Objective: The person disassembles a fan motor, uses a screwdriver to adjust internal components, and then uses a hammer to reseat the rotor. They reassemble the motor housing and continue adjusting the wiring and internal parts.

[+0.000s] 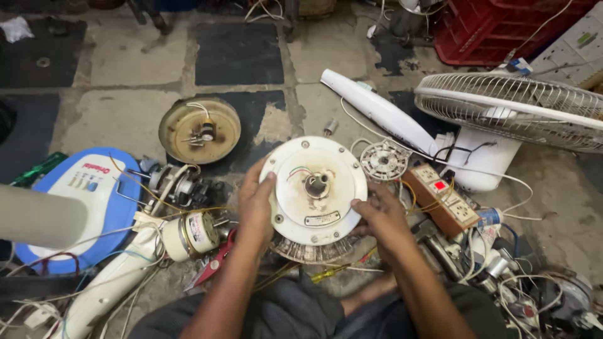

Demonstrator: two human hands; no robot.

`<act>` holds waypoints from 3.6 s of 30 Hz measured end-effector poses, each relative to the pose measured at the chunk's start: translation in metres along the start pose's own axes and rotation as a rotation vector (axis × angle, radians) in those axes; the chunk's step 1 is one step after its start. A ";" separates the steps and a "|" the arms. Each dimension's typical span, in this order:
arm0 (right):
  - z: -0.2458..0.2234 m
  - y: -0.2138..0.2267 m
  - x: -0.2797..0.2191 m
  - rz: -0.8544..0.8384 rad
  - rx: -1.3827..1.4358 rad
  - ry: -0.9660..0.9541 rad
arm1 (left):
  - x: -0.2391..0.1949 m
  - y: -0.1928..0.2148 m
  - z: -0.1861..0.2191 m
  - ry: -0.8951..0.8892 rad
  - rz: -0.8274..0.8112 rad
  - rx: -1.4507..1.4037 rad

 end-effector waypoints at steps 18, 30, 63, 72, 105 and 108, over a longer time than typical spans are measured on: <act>-0.014 -0.017 -0.026 -0.264 0.077 0.248 | -0.107 -0.094 0.124 -1.152 -0.775 1.073; -0.067 -0.055 0.010 -0.669 -0.667 0.039 | -0.080 -0.071 0.118 -1.013 -0.636 0.868; -0.080 -0.107 -0.002 -0.860 -0.984 0.021 | -0.053 -0.036 0.096 -0.743 -0.516 0.736; -0.070 -0.084 -0.005 -0.496 -0.840 0.174 | -0.022 -0.041 0.117 -0.426 -0.602 0.843; -0.011 0.009 0.040 -0.236 0.761 0.458 | -0.029 -0.161 0.125 -0.440 -0.647 0.860; -0.005 0.022 0.043 -0.176 0.728 0.507 | -0.046 -0.177 0.124 -0.509 -0.664 0.815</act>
Point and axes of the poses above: each hand's wrist, its own x-axis towards the middle knuckle, its own y-axis out of the back of the hand, z = x × y, the point moved 9 cm from there along x, towards the middle knuckle, and after that the axes turned 11 degrees about -y, right-handed, at the moved point
